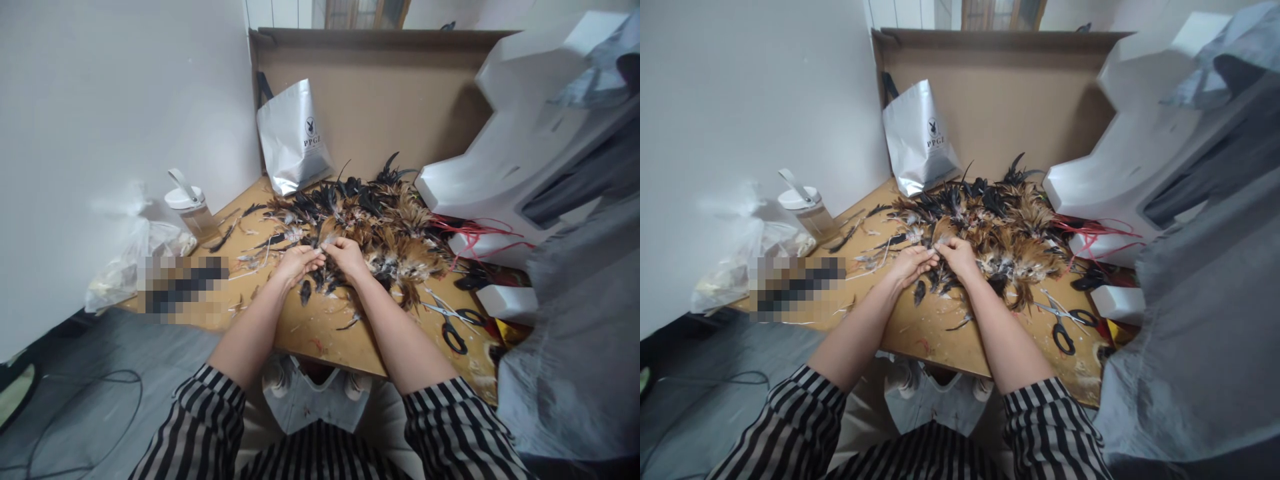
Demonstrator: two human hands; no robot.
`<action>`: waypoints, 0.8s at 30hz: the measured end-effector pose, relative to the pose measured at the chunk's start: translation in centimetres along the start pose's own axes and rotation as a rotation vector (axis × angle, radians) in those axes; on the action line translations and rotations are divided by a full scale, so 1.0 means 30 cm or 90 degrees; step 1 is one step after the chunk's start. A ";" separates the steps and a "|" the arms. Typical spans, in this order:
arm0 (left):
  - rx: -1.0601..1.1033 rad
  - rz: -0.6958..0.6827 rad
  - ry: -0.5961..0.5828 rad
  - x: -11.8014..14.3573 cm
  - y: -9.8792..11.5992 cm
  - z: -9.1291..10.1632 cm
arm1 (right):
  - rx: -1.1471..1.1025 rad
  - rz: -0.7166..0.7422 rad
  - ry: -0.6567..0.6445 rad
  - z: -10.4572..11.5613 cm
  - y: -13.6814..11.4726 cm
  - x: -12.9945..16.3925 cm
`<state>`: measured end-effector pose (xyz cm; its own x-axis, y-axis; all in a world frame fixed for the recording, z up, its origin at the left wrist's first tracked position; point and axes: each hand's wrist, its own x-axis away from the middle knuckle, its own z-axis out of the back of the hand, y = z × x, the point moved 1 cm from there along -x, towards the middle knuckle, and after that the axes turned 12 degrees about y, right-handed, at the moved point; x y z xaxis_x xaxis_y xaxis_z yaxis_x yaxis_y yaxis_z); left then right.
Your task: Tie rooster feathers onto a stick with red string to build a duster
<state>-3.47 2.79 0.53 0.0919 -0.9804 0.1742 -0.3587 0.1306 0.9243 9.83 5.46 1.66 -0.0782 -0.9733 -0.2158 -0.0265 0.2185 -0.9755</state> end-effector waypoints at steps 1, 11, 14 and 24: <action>-0.011 -0.005 -0.002 -0.001 -0.001 -0.001 | -0.004 0.005 -0.003 -0.001 0.000 0.000; 0.092 -0.089 0.107 -0.037 0.011 0.032 | 0.108 0.044 0.080 0.062 0.034 -0.051; 0.164 -0.093 0.154 -0.052 0.017 0.047 | 0.213 0.073 0.089 0.093 0.055 -0.079; 0.214 -0.125 0.185 -0.069 0.010 0.060 | 0.523 0.074 -0.023 -0.014 0.017 -0.144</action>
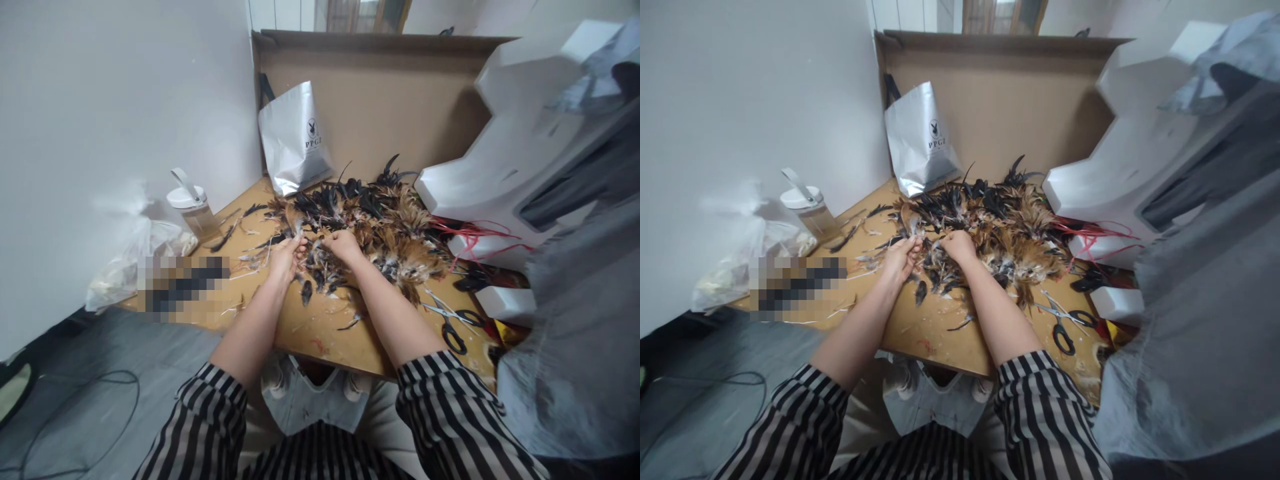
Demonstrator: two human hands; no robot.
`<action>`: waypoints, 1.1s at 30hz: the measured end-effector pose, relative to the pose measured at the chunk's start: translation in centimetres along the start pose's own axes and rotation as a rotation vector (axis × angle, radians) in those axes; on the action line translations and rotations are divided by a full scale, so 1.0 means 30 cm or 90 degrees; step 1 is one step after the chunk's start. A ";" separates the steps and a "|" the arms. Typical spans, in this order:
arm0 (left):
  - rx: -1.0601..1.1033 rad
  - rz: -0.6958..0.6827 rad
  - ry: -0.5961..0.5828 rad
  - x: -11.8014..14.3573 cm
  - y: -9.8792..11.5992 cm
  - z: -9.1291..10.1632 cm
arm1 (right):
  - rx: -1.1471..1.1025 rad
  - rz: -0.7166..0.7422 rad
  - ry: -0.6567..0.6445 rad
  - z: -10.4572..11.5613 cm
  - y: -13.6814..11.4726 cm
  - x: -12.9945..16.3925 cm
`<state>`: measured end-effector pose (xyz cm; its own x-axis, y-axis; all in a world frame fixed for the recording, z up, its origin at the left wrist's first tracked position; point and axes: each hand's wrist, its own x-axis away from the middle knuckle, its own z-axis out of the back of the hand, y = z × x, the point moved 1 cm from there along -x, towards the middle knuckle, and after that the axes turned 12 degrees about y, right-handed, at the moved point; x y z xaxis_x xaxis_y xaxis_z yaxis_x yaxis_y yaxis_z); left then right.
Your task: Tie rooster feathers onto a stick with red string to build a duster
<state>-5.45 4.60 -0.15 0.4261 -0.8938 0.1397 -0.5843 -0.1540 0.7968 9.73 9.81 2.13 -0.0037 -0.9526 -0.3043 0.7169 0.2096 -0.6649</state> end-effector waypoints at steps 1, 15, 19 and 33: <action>-0.001 0.001 0.001 0.002 0.001 -0.001 | 0.034 -0.006 -0.017 -0.008 -0.019 -0.006; -0.007 0.027 -0.003 0.013 0.003 -0.010 | -0.227 -0.169 -0.008 -0.045 -0.068 -0.018; -0.042 0.084 -0.055 0.017 -0.012 -0.009 | -0.519 -0.268 -0.012 0.050 -0.062 0.015; -0.068 0.298 -0.223 0.071 0.001 -0.021 | -0.501 -0.087 -0.028 0.082 -0.001 0.132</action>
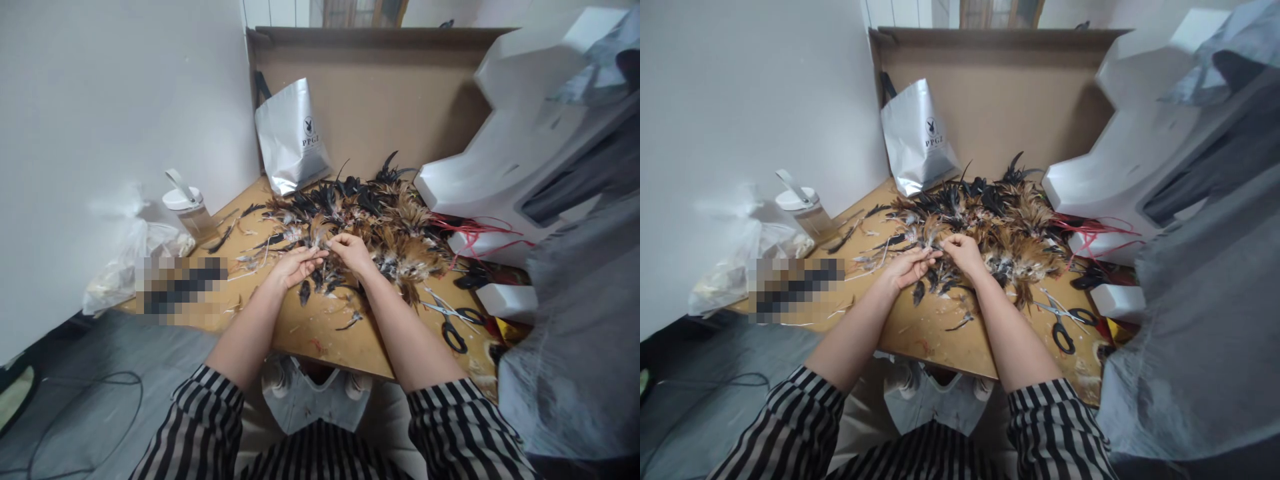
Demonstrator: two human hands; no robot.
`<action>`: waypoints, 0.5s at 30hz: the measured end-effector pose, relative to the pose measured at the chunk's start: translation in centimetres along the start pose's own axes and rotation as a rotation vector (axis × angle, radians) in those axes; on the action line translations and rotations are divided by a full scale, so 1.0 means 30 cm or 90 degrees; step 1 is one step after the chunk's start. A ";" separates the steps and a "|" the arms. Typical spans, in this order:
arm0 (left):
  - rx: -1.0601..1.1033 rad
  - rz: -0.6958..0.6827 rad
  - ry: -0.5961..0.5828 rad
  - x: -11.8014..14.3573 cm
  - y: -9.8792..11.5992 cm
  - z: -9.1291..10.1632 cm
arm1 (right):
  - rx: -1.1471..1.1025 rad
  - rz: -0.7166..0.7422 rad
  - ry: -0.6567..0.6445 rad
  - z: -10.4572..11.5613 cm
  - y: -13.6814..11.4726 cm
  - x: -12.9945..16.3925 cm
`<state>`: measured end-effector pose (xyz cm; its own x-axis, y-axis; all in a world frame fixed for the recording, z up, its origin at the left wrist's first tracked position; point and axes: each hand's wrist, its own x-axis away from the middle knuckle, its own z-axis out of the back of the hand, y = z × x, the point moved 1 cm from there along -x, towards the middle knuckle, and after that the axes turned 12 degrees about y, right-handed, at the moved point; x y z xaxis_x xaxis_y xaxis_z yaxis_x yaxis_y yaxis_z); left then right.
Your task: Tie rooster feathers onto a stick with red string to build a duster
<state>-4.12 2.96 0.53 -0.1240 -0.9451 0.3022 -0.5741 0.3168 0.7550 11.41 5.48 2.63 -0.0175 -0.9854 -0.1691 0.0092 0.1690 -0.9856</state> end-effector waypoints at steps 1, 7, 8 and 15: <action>0.002 0.005 -0.002 0.001 -0.001 -0.002 | 0.000 0.004 -0.002 -0.004 0.002 0.002; 0.026 0.003 0.018 -0.001 -0.002 -0.001 | -0.018 -0.030 -0.019 -0.020 0.011 0.014; 0.030 0.003 0.026 -0.001 -0.002 -0.001 | -0.017 -0.030 -0.023 -0.020 0.010 0.016; 0.030 -0.060 0.067 -0.001 0.011 -0.002 | 0.011 -0.072 -0.023 0.008 -0.008 0.011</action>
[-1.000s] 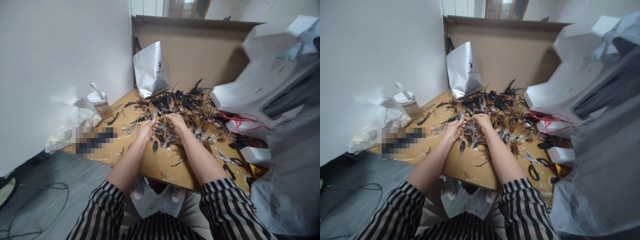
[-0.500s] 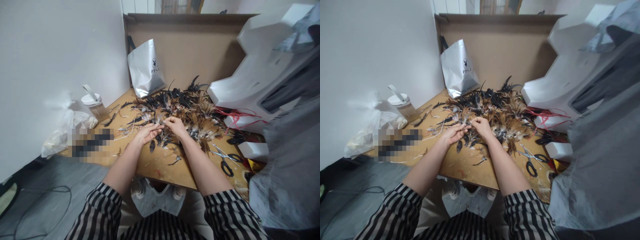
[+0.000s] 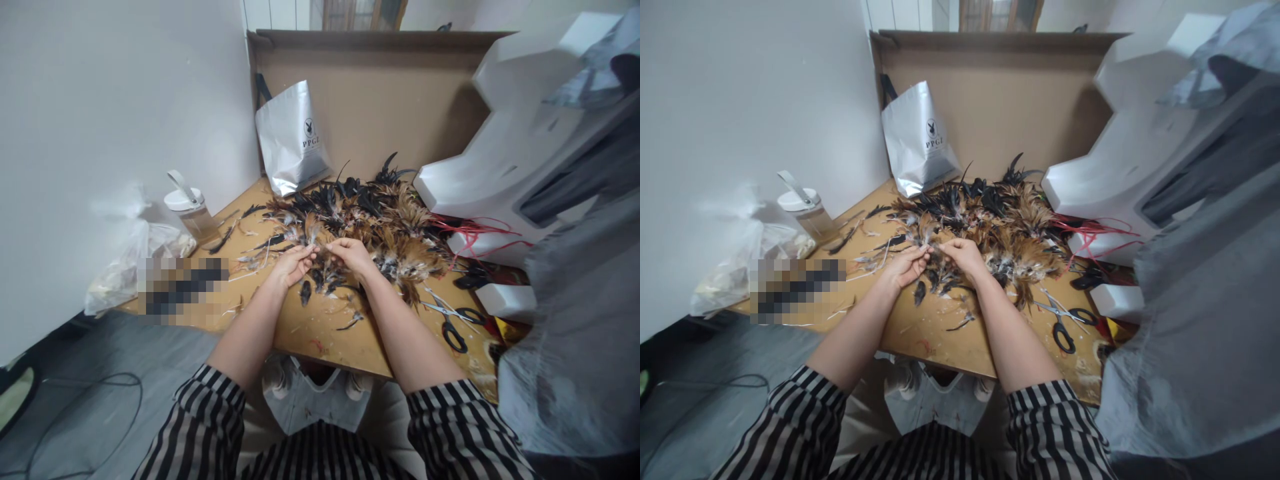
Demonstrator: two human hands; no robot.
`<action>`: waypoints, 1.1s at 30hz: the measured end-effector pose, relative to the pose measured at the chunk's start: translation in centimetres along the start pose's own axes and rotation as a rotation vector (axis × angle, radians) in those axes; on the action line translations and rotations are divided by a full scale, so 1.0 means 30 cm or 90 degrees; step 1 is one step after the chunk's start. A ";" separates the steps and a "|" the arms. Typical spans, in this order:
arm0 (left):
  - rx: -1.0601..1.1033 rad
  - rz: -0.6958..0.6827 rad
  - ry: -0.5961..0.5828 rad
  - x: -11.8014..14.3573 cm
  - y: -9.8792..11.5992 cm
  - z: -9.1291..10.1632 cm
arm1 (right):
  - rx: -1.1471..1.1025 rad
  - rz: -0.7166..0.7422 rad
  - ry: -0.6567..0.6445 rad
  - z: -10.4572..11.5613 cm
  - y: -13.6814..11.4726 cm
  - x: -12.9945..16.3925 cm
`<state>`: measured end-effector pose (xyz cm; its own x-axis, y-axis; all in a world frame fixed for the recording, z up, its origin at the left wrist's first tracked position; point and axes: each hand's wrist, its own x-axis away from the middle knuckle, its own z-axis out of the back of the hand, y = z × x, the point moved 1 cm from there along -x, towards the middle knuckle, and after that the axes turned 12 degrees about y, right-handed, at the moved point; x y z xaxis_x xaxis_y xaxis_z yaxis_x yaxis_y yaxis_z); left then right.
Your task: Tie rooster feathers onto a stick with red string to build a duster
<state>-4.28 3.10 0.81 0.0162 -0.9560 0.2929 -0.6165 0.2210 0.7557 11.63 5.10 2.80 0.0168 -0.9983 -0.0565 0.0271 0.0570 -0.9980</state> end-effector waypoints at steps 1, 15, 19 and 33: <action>-0.006 -0.017 -0.003 0.002 0.002 -0.001 | 0.003 -0.016 0.018 0.007 -0.002 -0.004; -0.107 -0.082 -0.151 0.035 0.000 -0.006 | -0.063 -0.083 -0.091 0.004 -0.049 0.029; -0.140 -0.046 -0.193 0.044 -0.010 -0.006 | -0.144 -0.132 -0.216 -0.017 -0.030 0.036; -0.056 -0.003 -0.160 0.037 -0.001 -0.001 | -0.277 -0.168 -0.282 -0.032 -0.021 0.046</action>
<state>-4.22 2.05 1.14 -0.1846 -0.9724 0.1428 -0.5457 0.2222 0.8080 10.68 3.66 3.33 0.4760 -0.8720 0.1141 -0.3177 -0.2915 -0.9023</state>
